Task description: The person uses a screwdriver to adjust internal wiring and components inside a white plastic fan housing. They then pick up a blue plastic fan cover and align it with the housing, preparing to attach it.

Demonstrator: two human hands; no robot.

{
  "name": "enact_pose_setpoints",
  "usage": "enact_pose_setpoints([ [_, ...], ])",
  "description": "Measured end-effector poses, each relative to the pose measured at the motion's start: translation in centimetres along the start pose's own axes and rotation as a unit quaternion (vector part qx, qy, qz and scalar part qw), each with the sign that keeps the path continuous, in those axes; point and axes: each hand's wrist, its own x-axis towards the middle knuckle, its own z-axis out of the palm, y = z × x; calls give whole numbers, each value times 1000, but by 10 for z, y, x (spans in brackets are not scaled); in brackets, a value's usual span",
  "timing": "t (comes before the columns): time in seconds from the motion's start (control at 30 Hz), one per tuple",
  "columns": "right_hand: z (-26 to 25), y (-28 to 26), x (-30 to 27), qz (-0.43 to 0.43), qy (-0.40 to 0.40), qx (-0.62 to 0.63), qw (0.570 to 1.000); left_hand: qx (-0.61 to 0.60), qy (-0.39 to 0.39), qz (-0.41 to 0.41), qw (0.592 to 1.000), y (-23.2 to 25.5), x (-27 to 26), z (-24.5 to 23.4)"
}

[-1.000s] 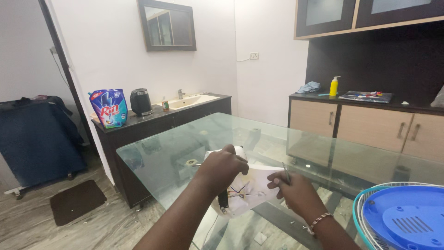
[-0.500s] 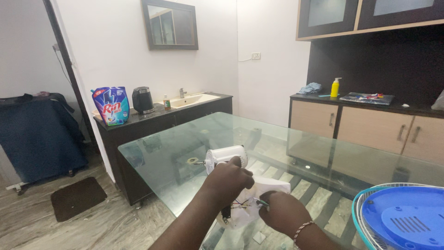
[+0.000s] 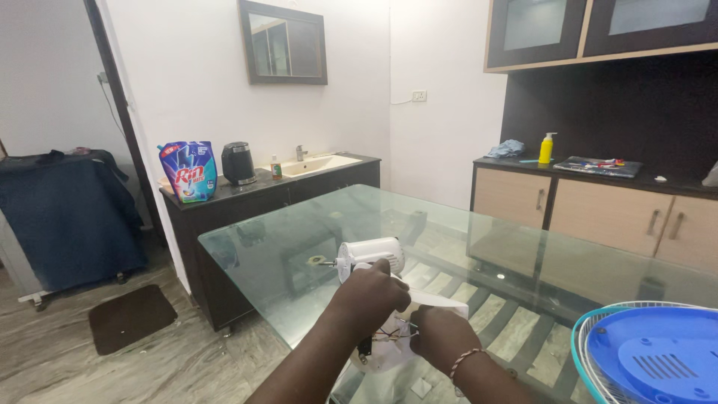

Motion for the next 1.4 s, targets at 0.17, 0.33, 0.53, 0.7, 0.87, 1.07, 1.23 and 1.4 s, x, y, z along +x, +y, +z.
enact_pose_setpoints([
  [0.17,-5,3,4,-55,34,65,996,-45,-4,-47,998,-16,3,-6],
  [0.33,-9,1,20,-15,4,102,995,-47,-5,-68,997,-19,10,-14],
  [0.53,-19,0,21,-50,40,81,995,-31,-13,-83,996,-27,16,-21],
  [0.7,-30,4,17,-127,45,49,990,-34,19,-85,996,-37,20,-27],
  [0.87,-48,4,13,-159,70,87,981,-54,51,-108,991,-43,16,-38],
  [1.07,-59,-1,4,-79,79,143,983,-72,52,-96,991,-38,15,-47],
  [1.23,-48,5,10,29,-5,211,977,-68,27,-104,992,-32,13,-49],
  [1.4,-45,11,18,67,-92,324,939,-65,19,-92,993,-30,13,-48],
])
